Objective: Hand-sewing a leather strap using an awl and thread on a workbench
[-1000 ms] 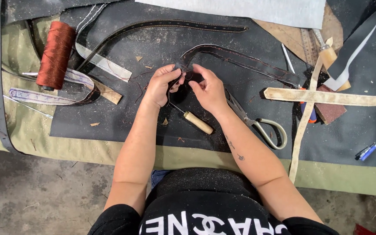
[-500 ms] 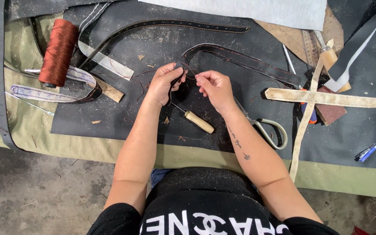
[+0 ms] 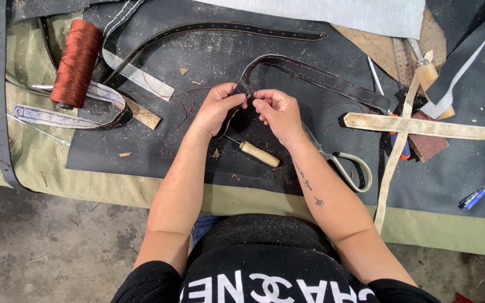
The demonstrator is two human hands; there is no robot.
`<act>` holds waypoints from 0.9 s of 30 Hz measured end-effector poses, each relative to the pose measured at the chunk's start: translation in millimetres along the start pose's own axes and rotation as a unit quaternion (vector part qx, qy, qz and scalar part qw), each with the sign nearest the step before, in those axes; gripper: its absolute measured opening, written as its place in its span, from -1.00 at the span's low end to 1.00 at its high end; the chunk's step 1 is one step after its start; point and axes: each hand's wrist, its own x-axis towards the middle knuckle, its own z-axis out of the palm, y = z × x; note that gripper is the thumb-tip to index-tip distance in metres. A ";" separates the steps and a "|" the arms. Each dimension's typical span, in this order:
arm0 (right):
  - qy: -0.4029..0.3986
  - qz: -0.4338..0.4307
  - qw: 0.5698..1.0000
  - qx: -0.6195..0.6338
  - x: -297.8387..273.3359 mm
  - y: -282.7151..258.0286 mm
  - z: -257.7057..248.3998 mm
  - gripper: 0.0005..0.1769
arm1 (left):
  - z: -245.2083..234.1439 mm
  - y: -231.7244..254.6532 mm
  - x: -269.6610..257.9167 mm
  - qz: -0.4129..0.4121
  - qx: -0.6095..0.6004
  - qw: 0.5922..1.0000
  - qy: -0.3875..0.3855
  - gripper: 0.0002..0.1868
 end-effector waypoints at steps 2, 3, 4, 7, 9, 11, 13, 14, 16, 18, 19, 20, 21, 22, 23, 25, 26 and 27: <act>0.006 -0.002 1.000 -0.009 1.4 2.2 0.0 -0.83 | 1.8 5.0 -2.7 0.001 0.001 1.000 -0.002 -0.96; 0.012 -0.003 1.000 -0.018 1.8 3.6 -0.1 -0.86 | 2.7 7.1 -4.5 0.000 0.002 1.000 -0.004 -0.96; 0.011 -0.003 1.000 -0.018 1.4 4.1 0.0 -0.86 | 6.1 12.6 -7.0 0.000 0.002 1.000 -0.003 -0.96; 0.021 -0.018 0.999 -0.038 2.4 6.5 -0.1 -0.93 | 12.3 22.3 -10.6 0.008 0.012 1.000 -0.015 -0.96; 0.043 -0.040 0.997 -0.054 4.5 9.6 -0.9 -0.95 | 11.4 19.6 -9.1 0.018 0.018 0.999 -0.026 -0.94; 0.053 -0.045 0.996 -0.047 1.4 2.3 2.9 -0.93 | 9.7 18.3 -10.3 0.018 0.024 0.999 -0.027 -0.93; 0.063 -0.054 0.996 -0.041 2.5 1.6 4.3 -0.91 | 10.2 20.2 -10.0 0.022 0.030 0.999 -0.030 -0.90; 0.071 -0.056 0.995 -0.045 4.4 5.5 3.8 -0.90 | 11.2 21.9 -9.7 0.021 0.033 0.999 -0.027 -0.89; 0.076 -0.058 0.994 -0.050 4.9 12.1 1.2 -0.88 | 13.9 21.9 -10.1 0.020 0.034 0.999 -0.022 -0.88; 0.076 -0.054 0.994 -0.059 5.8 16.8 -1.4 -0.86 | 15.5 21.3 -8.8 0.010 0.064 0.998 -0.003 -0.87; 0.073 -0.053 0.994 -0.060 5.4 14.4 -0.9 -0.86 | 16.2 22.9 -10.1 0.010 0.063 0.998 0.000 -0.87; 0.072 -0.057 0.993 -0.068 5.4 12.4 -0.7 -0.86 | 17.0 24.1 -11.1 0.014 0.077 0.997 0.003 -0.86; 0.071 -0.059 0.993 -0.075 3.2 11.4 -0.6 -0.85 | 17.8 24.3 -13.4 0.015 0.091 0.996 0.006 -0.85; 0.069 -0.055 0.993 -0.075 3.1 10.7 1.1 -0.85 | 16.0 18.6 -11.1 0.012 0.090 0.996 0.009 -0.85; 0.070 -0.053 0.993 -0.074 2.8 9.8 2.2 -0.86 | 14.6 13.1 -8.1 0.013 0.094 0.995 0.019 -0.85; 0.074 -0.052 0.993 -0.072 2.3 7.1 4.0 -0.86 | 9.1 -0.2 -1.8 0.013 0.099 0.995 0.028 -0.85; 0.069 -0.053 0.994 -0.070 2.0 5.4 4.9 -0.87 | 4.6 -7.7 1.5 0.006 0.101 0.994 0.033 -0.85; 0.064 -0.055 0.994 -0.069 2.7 3.3 5.7 -0.87 | 0.2 -14.8 5.4 0.001 0.102 0.994 0.038 -0.85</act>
